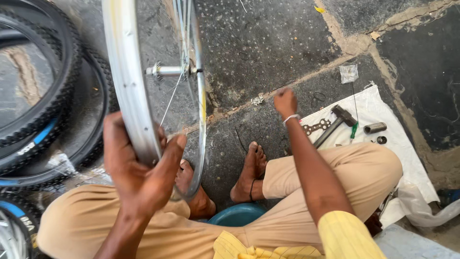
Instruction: The person threads bicycle spokes into a wheel rim and uses a small tool to tighten the spoke nipples.
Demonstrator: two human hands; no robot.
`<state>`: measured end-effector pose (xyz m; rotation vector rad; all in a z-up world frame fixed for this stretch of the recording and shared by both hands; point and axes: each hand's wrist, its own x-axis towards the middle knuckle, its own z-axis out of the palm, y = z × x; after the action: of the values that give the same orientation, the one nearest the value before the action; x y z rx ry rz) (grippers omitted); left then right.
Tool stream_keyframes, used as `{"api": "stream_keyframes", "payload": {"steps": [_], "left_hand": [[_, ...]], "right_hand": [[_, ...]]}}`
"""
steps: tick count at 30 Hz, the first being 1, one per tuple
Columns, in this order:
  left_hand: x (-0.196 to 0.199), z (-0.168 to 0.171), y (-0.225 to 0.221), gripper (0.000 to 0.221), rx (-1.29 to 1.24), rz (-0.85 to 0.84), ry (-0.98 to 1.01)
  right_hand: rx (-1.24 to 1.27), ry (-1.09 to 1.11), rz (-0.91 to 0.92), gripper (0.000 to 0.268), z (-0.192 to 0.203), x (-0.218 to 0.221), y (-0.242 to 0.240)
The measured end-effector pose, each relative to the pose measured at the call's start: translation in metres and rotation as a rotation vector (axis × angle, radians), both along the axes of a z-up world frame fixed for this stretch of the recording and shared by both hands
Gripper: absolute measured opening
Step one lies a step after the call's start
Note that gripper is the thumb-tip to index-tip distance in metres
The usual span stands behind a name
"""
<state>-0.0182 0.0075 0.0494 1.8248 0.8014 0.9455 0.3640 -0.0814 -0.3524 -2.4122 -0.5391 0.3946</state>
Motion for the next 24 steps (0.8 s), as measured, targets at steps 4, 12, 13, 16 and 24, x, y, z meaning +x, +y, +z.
{"api": "stream_keyframes", "payload": {"steps": [4,12,13,16,24], "left_hand": [[0.008,-0.001,0.000,0.031,-0.434,0.089,0.053],[0.012,0.004,-0.007,0.024,-0.083,0.146,0.198],[0.013,0.005,-0.009,0.022,-0.070,0.150,0.181],[0.011,0.005,-0.015,0.025,-0.400,0.209,0.123],[0.013,-0.005,-0.010,0.052,-0.507,0.010,-0.051]], "right_hand": [[-0.083,-0.013,0.181,0.026,-0.046,-0.028,-0.014],[-0.003,-0.226,0.232,0.023,-0.066,-0.065,0.006],[-0.034,-0.193,0.231,0.020,-0.066,-0.066,0.009],[-0.111,-0.112,0.248,0.015,-0.070,-0.065,0.011],[0.087,-0.121,0.129,0.014,-0.025,-0.055,0.026]]}}
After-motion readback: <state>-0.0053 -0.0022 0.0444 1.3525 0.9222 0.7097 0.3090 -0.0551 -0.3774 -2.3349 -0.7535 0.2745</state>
